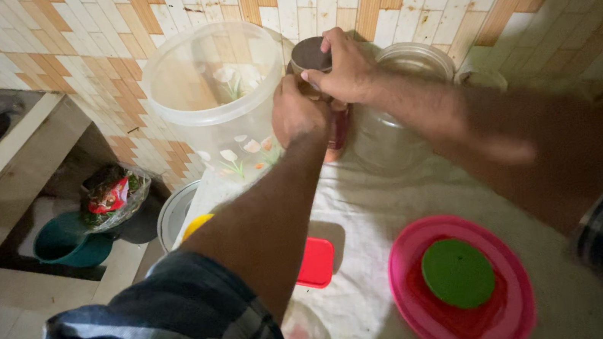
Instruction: The person opens and closes plastic food containers and jars on a kitchen table, matching lids to containers, screwing lids onto small jars, and stacking lids and containers together. They handle a red canister, small jars, a tub, and a divided box, arranging the closed containers on the table.
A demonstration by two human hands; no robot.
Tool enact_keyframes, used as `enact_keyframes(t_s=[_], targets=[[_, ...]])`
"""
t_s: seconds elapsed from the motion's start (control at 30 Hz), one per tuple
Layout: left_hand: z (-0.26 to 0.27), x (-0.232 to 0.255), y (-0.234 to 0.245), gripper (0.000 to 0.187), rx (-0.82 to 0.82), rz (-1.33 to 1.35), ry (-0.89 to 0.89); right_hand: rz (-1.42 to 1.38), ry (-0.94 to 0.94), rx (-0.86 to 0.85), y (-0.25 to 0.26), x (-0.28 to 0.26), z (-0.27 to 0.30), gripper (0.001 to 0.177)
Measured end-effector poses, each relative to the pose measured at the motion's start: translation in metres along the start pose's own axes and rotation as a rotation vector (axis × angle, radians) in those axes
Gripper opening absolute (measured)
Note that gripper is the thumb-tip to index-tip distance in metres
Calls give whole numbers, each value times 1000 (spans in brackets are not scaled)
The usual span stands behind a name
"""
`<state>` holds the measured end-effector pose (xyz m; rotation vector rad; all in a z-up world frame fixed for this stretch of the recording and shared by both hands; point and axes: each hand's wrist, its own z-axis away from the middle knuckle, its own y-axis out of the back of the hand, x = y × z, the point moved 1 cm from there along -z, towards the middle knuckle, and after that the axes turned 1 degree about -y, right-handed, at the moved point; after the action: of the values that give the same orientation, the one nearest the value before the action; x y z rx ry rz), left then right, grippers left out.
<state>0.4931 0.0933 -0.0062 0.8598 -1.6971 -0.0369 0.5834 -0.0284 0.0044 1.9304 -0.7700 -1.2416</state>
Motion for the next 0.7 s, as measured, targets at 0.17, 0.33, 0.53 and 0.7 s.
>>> enact_keyframes(t_s=[0.17,0.33,0.53,0.7], targets=[[0,2,7,41,-128,-106,-17,162,169,-5,11,7,-9,59],[-6,0,11,54,-46,-158,-185,123,524,148,45,0,13,53],[32,12,35,37,-158,-140,-114,-82,316,86,88,-21,103,50],[89,45,76,34,-141,63,-156,-385,339,102,114,-22,202,39]])
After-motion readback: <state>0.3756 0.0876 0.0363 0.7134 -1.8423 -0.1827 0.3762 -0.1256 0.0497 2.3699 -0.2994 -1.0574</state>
